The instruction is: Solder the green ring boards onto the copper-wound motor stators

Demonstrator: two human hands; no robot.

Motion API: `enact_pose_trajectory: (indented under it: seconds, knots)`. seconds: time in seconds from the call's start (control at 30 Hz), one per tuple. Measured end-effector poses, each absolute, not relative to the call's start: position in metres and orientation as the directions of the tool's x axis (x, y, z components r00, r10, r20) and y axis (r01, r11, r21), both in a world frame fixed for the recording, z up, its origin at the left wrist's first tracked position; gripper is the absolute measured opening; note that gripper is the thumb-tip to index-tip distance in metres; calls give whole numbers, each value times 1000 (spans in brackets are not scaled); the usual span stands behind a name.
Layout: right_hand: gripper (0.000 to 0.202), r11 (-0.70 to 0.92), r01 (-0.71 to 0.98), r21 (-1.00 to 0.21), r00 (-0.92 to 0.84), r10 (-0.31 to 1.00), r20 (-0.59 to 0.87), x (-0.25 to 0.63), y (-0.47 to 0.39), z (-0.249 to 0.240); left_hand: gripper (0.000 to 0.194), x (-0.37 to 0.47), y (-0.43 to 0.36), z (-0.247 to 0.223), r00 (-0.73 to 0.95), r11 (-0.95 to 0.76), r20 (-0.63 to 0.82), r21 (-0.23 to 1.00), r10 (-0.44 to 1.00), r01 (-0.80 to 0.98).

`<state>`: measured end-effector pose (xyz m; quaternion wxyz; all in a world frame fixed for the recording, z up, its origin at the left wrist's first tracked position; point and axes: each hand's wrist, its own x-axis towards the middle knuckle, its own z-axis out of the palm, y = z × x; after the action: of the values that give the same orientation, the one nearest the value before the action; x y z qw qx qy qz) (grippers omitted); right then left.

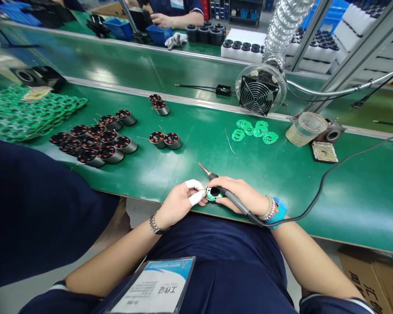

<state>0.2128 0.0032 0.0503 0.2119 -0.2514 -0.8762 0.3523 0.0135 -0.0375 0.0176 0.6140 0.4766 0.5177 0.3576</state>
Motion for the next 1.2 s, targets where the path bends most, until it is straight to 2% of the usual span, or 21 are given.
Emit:
enact_pose_trajectory:
  seconds: [0.1,0.17,0.23,0.3,0.4,0.5,0.57,0.7,0.87,1.07,1.2]
  knots:
    - [33,620,318,-717,-757,622,201,211,1,47,14,6,-44,14,200,34,-67,986,977,165]
    - [34,605,371,-704,-691,687,226,211,-10,43,14,1,-47,15,278,-140,66,957,958,254]
    - [36,577,438,-690,-590,763,264,210,-24,38,12,1,-48,17,361,-198,86,938,929,286]
    - [38,550,499,-670,-485,818,310,207,-37,33,9,4,-47,20,378,-140,36,958,925,250]
    - [40,541,531,-653,-406,838,365,204,-49,31,9,12,-42,24,382,76,-116,990,917,119]
    - [31,611,469,-638,-424,789,444,202,-47,35,14,16,-37,26,431,324,-303,946,850,24]
    - [29,689,408,-600,-484,720,498,202,-40,35,18,17,-34,27,448,407,-365,913,816,3]
    - [28,801,328,-500,-641,578,505,205,-26,30,23,16,-32,27,459,454,-391,891,797,-29]
    - [26,839,346,-420,-692,530,490,208,-21,30,25,16,-31,26,452,488,-409,870,793,-70]
    - [25,808,418,-415,-620,588,519,200,-31,26,24,16,-34,26,421,491,-412,865,808,-98]
    - [29,704,457,-544,-437,710,552,187,-42,24,22,17,-39,25,356,480,-400,861,844,-170]
